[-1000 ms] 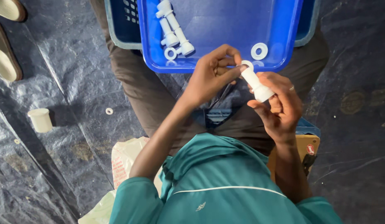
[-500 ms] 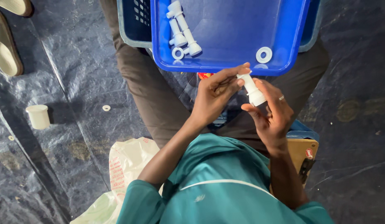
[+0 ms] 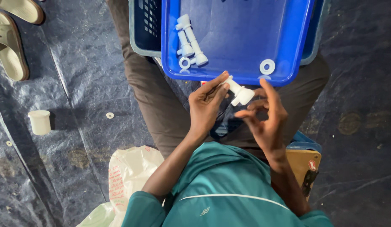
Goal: The person sits on the floor and assembles white plastic pipe fittings by hand. They pick up fittings and rings from a blue tray, connect them together, and place the assembled units back into the tray.
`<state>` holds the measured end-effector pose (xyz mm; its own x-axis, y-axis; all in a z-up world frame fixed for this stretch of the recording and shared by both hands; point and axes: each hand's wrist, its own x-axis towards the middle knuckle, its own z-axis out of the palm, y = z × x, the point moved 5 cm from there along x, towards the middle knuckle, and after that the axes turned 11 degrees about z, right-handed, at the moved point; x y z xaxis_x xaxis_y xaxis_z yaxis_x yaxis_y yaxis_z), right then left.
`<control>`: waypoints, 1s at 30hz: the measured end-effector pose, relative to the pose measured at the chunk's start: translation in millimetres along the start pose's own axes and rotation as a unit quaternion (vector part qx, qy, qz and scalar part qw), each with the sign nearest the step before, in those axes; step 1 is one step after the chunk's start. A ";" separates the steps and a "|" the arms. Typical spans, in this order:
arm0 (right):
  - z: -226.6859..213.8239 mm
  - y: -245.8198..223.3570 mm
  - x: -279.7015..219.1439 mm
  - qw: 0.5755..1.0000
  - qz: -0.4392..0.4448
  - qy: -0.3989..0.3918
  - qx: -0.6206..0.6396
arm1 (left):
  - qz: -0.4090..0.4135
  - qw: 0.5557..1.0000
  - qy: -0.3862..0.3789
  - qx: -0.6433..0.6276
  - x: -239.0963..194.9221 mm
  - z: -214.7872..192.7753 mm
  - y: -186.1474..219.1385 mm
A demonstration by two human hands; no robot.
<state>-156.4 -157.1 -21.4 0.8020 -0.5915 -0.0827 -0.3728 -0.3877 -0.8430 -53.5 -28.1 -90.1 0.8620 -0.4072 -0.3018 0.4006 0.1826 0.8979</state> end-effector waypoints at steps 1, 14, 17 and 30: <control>0.2 -6.4 1.3 0.998 -0.039 0.010 -0.043 | -0.003 1.000 0.002 0.005 0.7 -0.2 0.0; 0.0 1.1 -3.2 0.996 -0.070 0.002 -0.057 | -0.006 1.000 0.010 -0.025 -3.2 -9.9 0.8; 5.5 -0.4 -11.5 0.981 -0.139 0.035 -0.129 | -0.008 1.000 0.009 -0.007 -5.1 -6.7 0.2; 7.4 0.1 -8.4 0.980 -0.149 0.016 -0.130 | -0.006 1.000 0.016 -0.018 -7.6 -5.1 3.6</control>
